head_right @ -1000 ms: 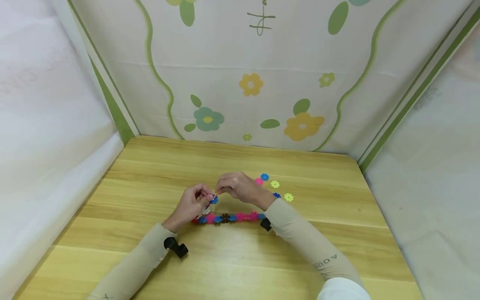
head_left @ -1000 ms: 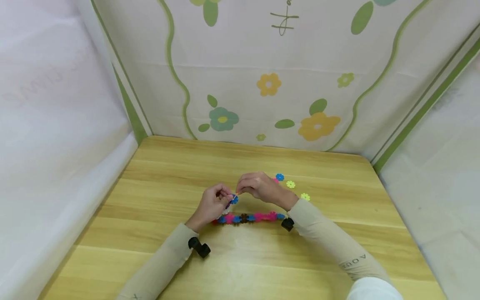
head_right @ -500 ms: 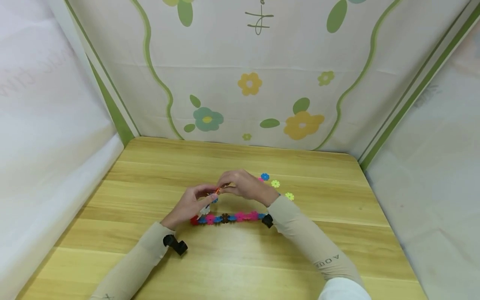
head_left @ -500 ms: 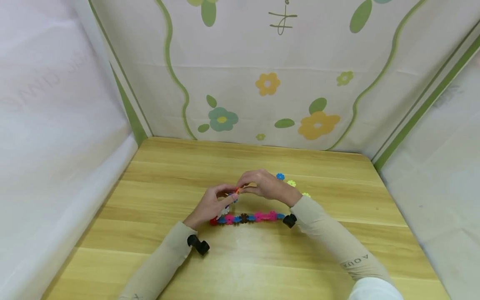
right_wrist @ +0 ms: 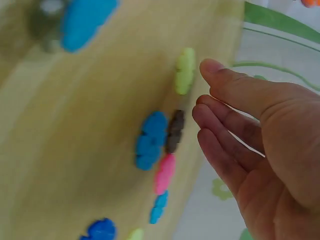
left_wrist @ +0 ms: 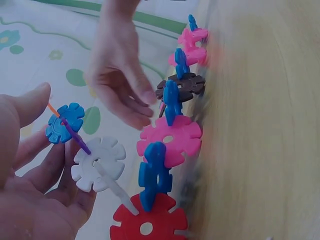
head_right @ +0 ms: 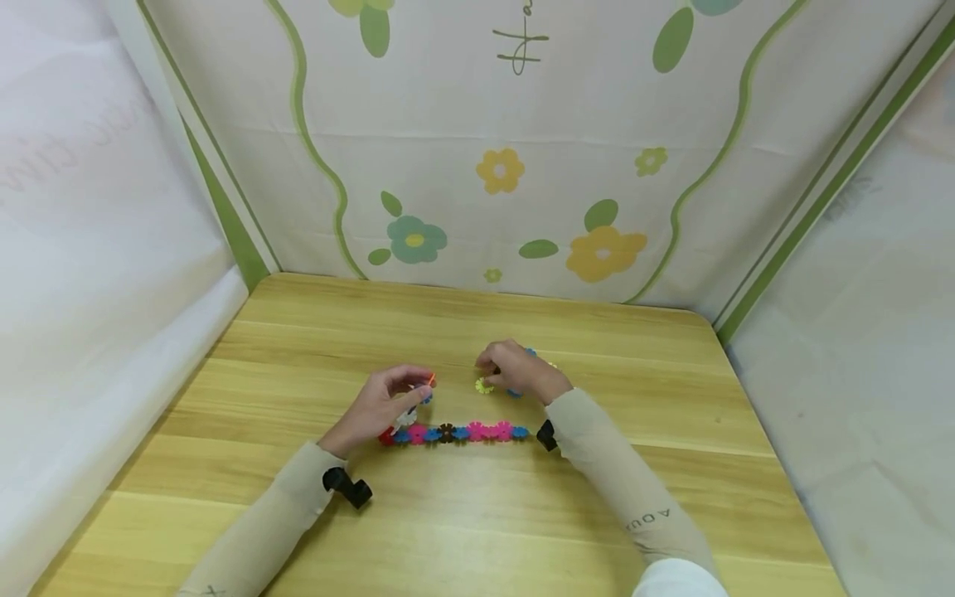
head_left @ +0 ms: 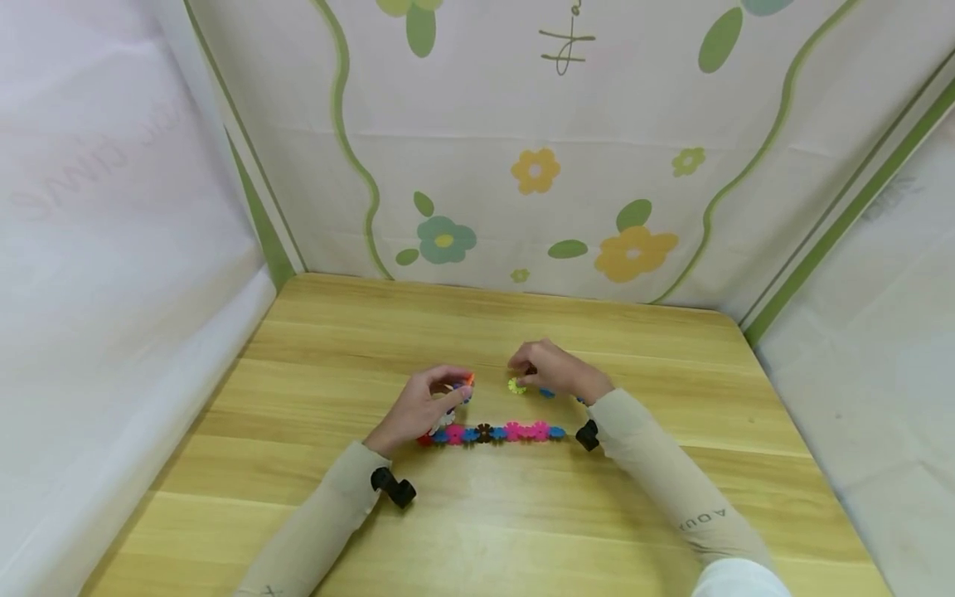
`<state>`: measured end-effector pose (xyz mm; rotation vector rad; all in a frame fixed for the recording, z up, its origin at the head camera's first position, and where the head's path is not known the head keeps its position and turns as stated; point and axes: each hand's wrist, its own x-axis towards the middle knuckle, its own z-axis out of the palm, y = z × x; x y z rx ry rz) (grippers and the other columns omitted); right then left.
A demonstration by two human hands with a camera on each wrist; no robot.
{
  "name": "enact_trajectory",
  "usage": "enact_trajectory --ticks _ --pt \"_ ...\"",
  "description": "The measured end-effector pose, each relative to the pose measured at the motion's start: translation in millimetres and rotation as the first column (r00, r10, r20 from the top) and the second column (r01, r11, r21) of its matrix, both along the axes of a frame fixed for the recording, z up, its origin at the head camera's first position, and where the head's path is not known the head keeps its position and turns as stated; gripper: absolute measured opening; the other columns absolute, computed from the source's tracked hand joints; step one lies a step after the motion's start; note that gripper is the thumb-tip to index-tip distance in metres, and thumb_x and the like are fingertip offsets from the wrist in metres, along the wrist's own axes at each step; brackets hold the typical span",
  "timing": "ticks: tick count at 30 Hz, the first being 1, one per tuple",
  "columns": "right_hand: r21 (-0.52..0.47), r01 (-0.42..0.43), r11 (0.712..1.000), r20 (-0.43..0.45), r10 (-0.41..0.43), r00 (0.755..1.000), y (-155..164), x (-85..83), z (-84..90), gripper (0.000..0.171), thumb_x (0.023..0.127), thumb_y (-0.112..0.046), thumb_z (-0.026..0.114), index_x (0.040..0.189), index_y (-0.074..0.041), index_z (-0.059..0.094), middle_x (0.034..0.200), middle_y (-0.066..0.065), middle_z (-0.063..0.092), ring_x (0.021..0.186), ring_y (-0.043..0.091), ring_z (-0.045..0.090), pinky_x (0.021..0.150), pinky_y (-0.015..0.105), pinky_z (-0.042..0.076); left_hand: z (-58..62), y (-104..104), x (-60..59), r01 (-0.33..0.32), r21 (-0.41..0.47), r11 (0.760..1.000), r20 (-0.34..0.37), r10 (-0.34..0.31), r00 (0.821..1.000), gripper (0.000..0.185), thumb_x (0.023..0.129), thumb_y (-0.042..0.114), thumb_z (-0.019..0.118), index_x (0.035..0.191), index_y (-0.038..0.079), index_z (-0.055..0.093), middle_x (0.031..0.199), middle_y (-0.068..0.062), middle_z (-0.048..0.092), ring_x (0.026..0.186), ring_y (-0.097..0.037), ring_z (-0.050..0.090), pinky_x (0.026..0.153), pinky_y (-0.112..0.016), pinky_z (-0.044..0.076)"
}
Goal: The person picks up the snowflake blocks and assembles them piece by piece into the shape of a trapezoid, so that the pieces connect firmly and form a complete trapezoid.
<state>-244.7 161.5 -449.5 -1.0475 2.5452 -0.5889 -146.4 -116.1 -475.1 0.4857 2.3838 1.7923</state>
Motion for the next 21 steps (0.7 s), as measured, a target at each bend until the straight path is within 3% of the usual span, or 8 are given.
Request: enact_trajectory --ticks 5,12,21 --pt "-0.023 0.02 1.0 0.013 -0.019 1.0 3.5 0.0 -14.2 0.024 0.098 -0.01 0.075 0.121 -0.005 0.077 0.116 0.009 0.071 0.099 0.017 0.064 0.084 0.031 0.058 -0.3 0.7 0.6 -0.006 -0.005 1.0 0.002 0.007 1.0 0.029 0.105 0.03 0.068 0.13 0.016 0.072 0.122 -0.006 0.074 0.11 -0.026 0.069 0.101 -0.041 0.054" --pt "-0.032 0.036 0.999 0.005 -0.036 0.999 3.3 -2.2 -20.0 0.015 0.098 -0.01 0.075 0.112 -0.009 0.08 0.111 0.005 0.07 0.092 0.013 0.061 0.079 0.027 0.055 -0.5 1.0 0.7 0.006 0.001 1.0 -0.015 -0.006 1.0 0.032 0.106 0.029 0.067 0.133 0.011 0.07 0.125 -0.015 0.073 0.111 -0.027 0.069 0.104 -0.046 0.053" --pt "-0.018 0.096 0.995 0.121 -0.094 0.988 0.3 1.1 -17.2 0.008 0.096 -0.011 0.078 0.098 -0.01 0.07 0.094 0.001 0.068 0.079 0.013 0.057 0.072 0.028 0.051 0.1 2.2 1.3 0.0 0.004 1.0 -0.008 0.0 1.0 0.033 0.106 0.028 0.067 0.133 0.01 0.07 0.124 -0.011 0.074 0.112 -0.029 0.068 0.103 -0.048 0.052"
